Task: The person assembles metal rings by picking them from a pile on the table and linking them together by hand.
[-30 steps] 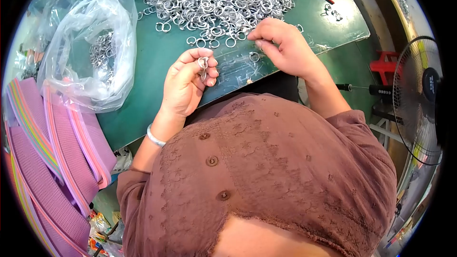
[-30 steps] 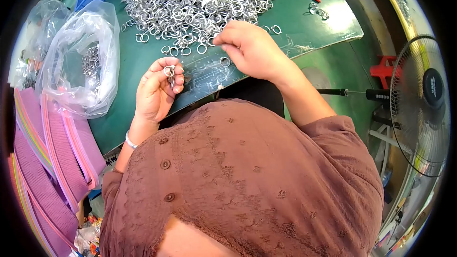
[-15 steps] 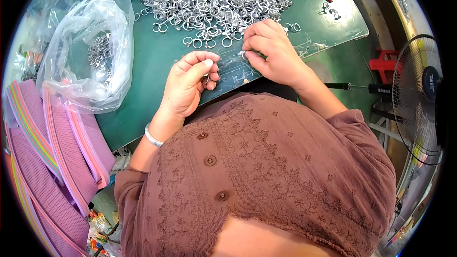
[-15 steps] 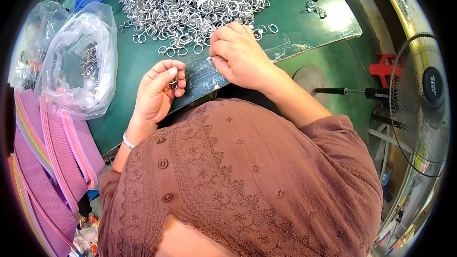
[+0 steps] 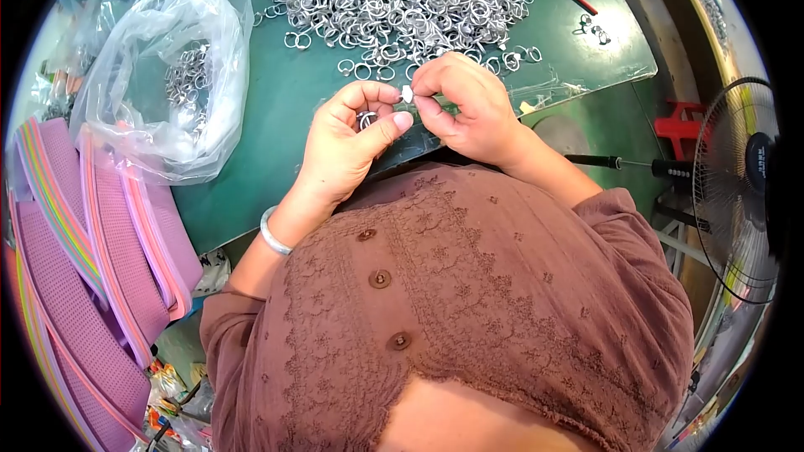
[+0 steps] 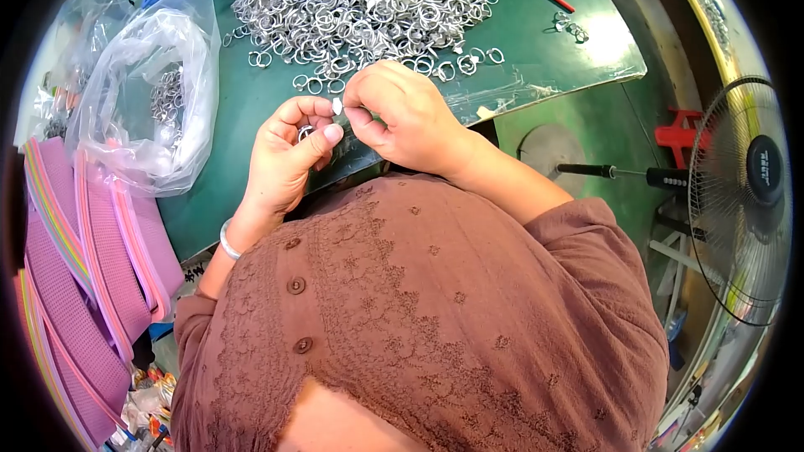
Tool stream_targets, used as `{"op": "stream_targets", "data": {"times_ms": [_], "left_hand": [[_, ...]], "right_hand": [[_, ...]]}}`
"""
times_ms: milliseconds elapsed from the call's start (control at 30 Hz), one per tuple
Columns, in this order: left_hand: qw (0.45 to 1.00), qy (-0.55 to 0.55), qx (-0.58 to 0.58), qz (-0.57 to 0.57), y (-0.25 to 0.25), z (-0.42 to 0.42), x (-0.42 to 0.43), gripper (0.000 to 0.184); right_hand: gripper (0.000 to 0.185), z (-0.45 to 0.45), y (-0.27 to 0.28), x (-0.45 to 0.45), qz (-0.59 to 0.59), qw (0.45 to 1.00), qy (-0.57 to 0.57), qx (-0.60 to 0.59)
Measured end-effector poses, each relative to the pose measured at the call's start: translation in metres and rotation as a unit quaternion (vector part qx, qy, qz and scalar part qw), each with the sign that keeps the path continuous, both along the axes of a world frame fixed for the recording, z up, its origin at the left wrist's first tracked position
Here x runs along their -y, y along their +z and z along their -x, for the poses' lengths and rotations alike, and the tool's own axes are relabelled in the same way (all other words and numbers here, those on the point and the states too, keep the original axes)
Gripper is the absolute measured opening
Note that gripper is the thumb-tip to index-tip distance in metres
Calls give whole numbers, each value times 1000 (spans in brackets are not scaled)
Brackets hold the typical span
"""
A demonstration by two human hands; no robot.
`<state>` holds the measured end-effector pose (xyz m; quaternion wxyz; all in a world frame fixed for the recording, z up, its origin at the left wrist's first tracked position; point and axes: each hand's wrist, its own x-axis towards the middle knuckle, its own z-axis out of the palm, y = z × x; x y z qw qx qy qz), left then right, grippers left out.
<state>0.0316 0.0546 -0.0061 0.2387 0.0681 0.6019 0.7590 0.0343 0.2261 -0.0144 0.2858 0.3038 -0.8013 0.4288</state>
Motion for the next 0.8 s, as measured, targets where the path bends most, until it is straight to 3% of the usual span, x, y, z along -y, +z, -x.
{"op": "stream_targets", "data": {"times_ms": [367, 667, 800], "left_hand": [[998, 2, 54, -15, -2, -2, 0, 7], [999, 21, 47, -6, -4, -2, -1, 8], [998, 23, 55, -15, -4, -2, -2, 9]], "right_hand": [[17, -3, 1, 4, -24, 999, -19, -16], [17, -6, -4, 2, 64, 991, 16, 113], [25, -8, 1, 2, 25, 993, 2, 116]]}}
